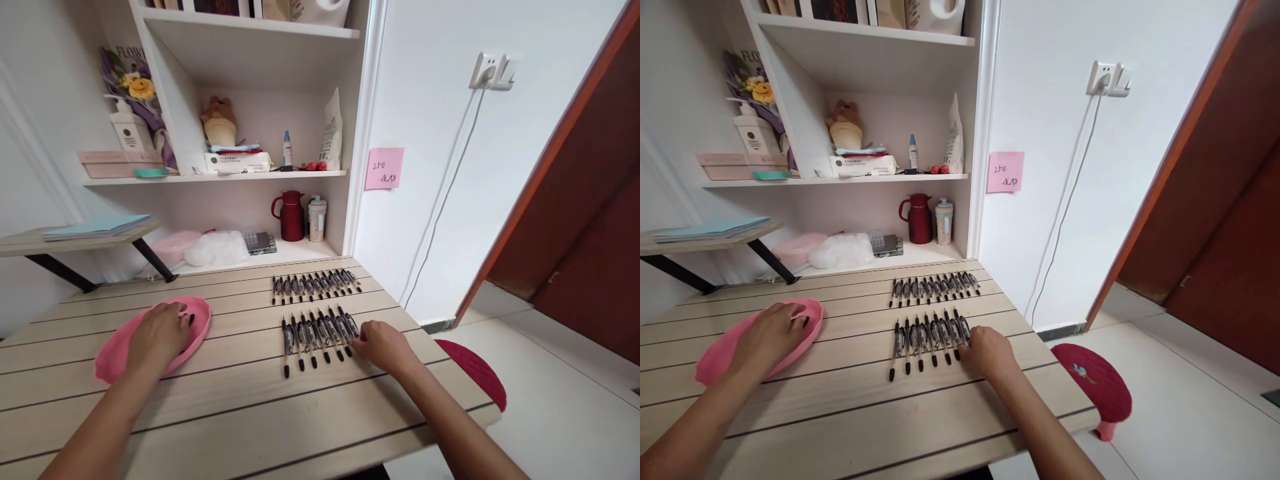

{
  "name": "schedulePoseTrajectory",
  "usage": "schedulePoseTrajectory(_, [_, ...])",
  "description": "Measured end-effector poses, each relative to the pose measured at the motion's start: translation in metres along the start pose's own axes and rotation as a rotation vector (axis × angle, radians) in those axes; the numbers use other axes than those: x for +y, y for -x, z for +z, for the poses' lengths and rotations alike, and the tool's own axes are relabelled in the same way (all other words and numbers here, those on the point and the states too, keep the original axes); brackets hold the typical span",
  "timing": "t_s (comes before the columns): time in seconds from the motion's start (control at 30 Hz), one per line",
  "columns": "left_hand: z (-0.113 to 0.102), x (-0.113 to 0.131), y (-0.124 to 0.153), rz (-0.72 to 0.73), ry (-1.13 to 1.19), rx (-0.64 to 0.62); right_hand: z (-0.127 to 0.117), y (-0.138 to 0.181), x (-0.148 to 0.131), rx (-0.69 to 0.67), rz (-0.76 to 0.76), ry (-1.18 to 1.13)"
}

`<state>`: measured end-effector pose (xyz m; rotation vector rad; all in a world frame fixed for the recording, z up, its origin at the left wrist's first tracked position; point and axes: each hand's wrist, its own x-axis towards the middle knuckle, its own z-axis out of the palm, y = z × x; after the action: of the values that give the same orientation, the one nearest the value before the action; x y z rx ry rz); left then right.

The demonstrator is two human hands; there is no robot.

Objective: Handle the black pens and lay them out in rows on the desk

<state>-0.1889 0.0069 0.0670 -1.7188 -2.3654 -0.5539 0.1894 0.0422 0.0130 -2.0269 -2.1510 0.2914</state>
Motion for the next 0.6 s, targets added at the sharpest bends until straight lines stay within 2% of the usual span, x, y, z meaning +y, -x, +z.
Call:
schedulePoseTrajectory(0.13, [0.011,0.04,0.019,0.262,0.115,0.015,0.014,0.004,-0.001,0.015,0.018,0.049])
schedulePoseTrajectory(0.2, [0.019,0.067,0.034,0.354,0.315,-0.045,0.013,0.005,-0.001,0.041,0.03,0.024])
schedulePoseTrajectory(0.27, [0.027,0.095,0.05,0.356,0.592,-0.186,0.01,0.007,-0.002,0.082,0.039,-0.033])
schedulePoseTrajectory(0.33, [0.034,0.123,0.066,0.263,0.878,-0.372,0.006,0.013,-0.006,0.128,0.014,-0.131])
schedulePoseTrajectory(0.4, [0.039,0.147,0.078,0.059,1.128,-0.573,0.007,0.023,-0.016,0.147,-0.07,-0.278])
schedulePoseTrajectory(0.47, [0.044,0.165,0.087,-0.099,1.342,-0.715,0.012,0.034,-0.029,0.13,-0.188,-0.441])
schedulePoseTrajectory(0.53, [0.048,0.175,0.092,-0.219,1.504,-0.796,0.019,0.045,-0.039,0.093,-0.276,-0.568])
schedulePoseTrajectory(0.6, [0.051,0.178,0.094,-0.331,1.598,-0.823,0.023,0.05,-0.042,0.036,-0.328,-0.635])
